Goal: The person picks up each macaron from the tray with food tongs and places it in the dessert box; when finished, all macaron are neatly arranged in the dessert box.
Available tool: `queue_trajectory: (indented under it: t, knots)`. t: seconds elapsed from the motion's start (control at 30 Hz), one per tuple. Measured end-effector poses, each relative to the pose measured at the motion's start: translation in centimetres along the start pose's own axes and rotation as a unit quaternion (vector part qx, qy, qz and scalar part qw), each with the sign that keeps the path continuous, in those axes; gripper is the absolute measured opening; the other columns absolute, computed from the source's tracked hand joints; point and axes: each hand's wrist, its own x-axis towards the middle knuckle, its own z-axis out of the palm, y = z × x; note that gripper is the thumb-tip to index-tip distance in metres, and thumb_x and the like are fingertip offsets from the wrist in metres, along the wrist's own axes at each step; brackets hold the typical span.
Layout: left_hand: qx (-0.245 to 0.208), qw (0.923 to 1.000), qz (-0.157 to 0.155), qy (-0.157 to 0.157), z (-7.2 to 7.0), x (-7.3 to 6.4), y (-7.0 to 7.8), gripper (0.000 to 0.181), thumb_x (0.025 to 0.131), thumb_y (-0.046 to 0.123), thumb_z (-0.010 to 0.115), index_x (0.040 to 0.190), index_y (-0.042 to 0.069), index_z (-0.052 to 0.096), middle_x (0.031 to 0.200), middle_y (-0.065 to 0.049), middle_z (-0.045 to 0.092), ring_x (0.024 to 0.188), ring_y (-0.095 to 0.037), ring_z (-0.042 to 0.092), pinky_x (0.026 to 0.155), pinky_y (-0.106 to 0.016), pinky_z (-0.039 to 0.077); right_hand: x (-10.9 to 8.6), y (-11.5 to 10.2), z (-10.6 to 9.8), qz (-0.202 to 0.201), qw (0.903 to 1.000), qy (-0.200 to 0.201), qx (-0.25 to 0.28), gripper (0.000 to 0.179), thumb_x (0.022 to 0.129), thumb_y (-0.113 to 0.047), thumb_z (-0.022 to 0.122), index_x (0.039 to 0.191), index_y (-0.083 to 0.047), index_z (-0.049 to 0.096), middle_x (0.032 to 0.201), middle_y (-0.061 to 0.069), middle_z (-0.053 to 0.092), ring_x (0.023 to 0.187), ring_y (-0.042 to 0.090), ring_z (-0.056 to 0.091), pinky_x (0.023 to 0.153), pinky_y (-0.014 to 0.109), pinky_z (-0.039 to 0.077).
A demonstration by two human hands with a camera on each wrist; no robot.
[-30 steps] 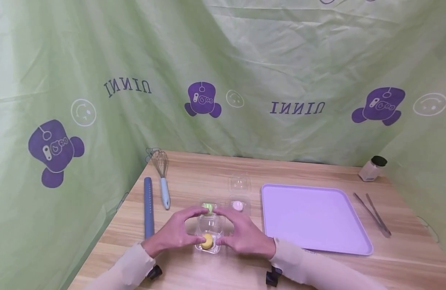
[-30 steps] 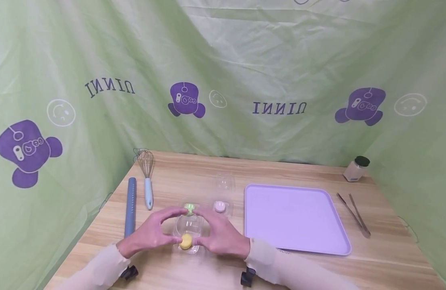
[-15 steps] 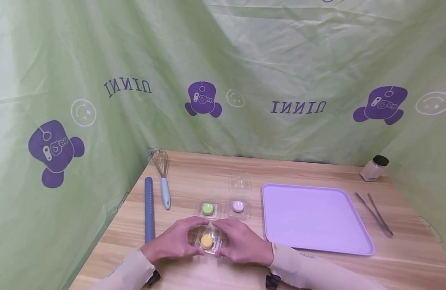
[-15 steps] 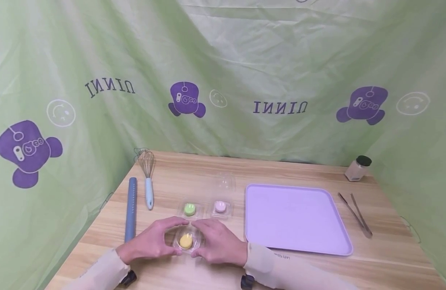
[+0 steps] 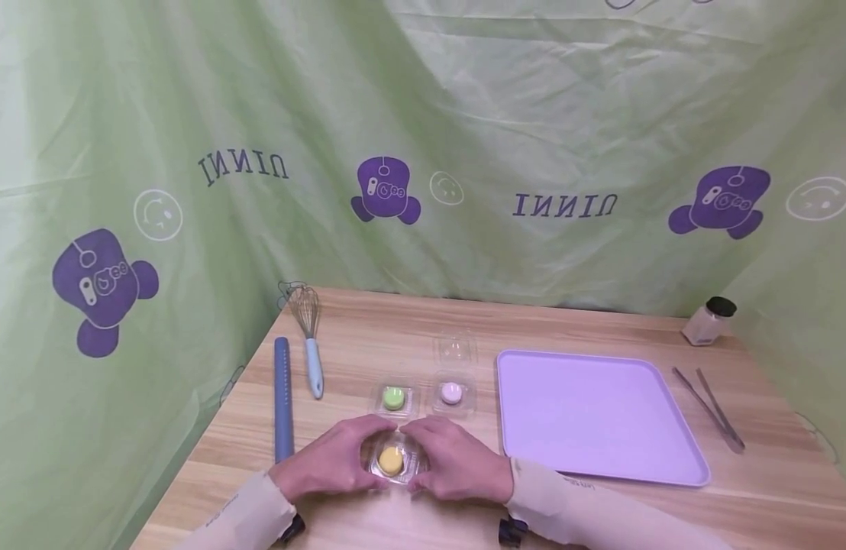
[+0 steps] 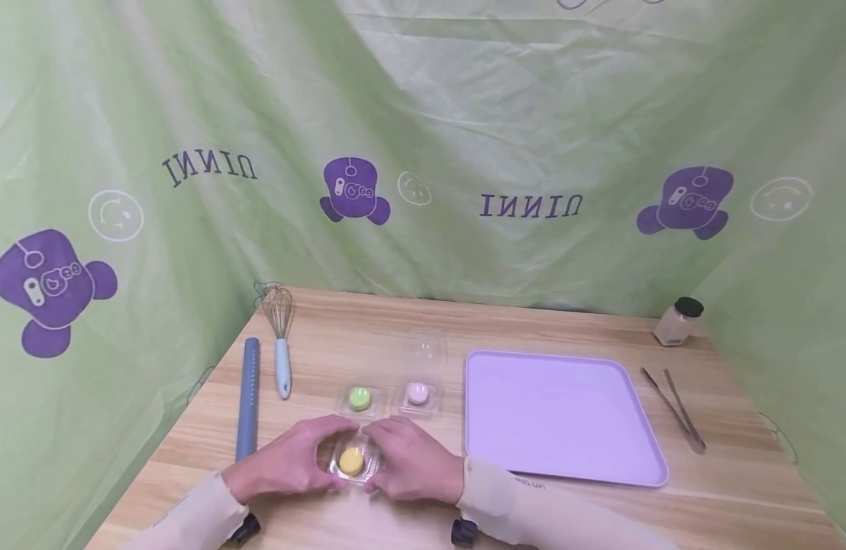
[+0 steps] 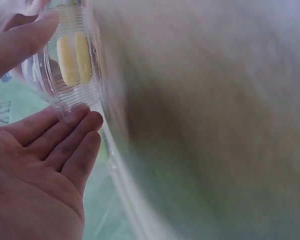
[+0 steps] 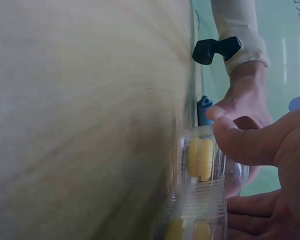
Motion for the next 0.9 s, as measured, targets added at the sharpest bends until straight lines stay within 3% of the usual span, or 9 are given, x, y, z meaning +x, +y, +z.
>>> queue_trajectory:
  t: [0.17, 0.43, 0.73, 0.9]
  knots:
    - [0.041, 0.9991, 0.01, 0.007, 0.1, -0.3, 0.2, 0.085, 0.07, 0.042, 0.089, 0.141, 0.012, 0.054, 0.14, 0.0, 0.063, 0.128, -0.022, 0.062, 0.111, -0.044, 0.052, 0.4, -0.2, 0.1, -0.024, 0.9993, -0.003, -0.03, 0.075, 0.072, -0.04, 0.087, 0.133, -0.005, 0.061, 0.123, 0.003, 0.071, 0.115, 0.015, 0.066, 0.107, 0.031, 0.052]
    - [0.038, 0.9991, -0.016, -0.001, -0.5, -0.2, 0.0, 0.088, 0.066, 0.044, 0.09, 0.141, 0.012, 0.055, 0.135, 0.0, 0.066, 0.122, -0.02, 0.064, 0.107, -0.043, 0.055, 1.1, -0.3, 0.0, -0.018, 0.9992, -0.014, -0.033, 0.077, 0.073, -0.039, 0.088, 0.136, -0.005, 0.059, 0.13, 0.004, 0.069, 0.121, 0.018, 0.065, 0.11, 0.03, 0.052]
    - [0.065, 0.9979, 0.0, 0.001, -1.0, 0.0, -0.1, 0.085, 0.066, 0.043, 0.091, 0.138, 0.011, 0.057, 0.132, 0.0, 0.068, 0.12, -0.02, 0.065, 0.105, -0.044, 0.055, 1.6, -0.3, 0.0, -0.023, 0.9991, -0.03, -0.018, 0.078, 0.074, -0.039, 0.088, 0.138, -0.005, 0.058, 0.131, 0.004, 0.069, 0.121, 0.018, 0.066, 0.11, 0.031, 0.052]
    - [0.077, 0.997, 0.004, 0.005, -1.1, 0.1, -0.1, 0.082, 0.066, 0.041, 0.091, 0.136, 0.011, 0.058, 0.128, 0.0, 0.069, 0.117, -0.019, 0.066, 0.103, -0.043, 0.056, 1.8, -0.3, -0.2, -0.016, 0.9976, -0.042, -0.052, 0.081, 0.075, -0.046, 0.085, 0.14, -0.006, 0.057, 0.133, 0.003, 0.068, 0.121, 0.014, 0.065, 0.103, 0.028, 0.054]
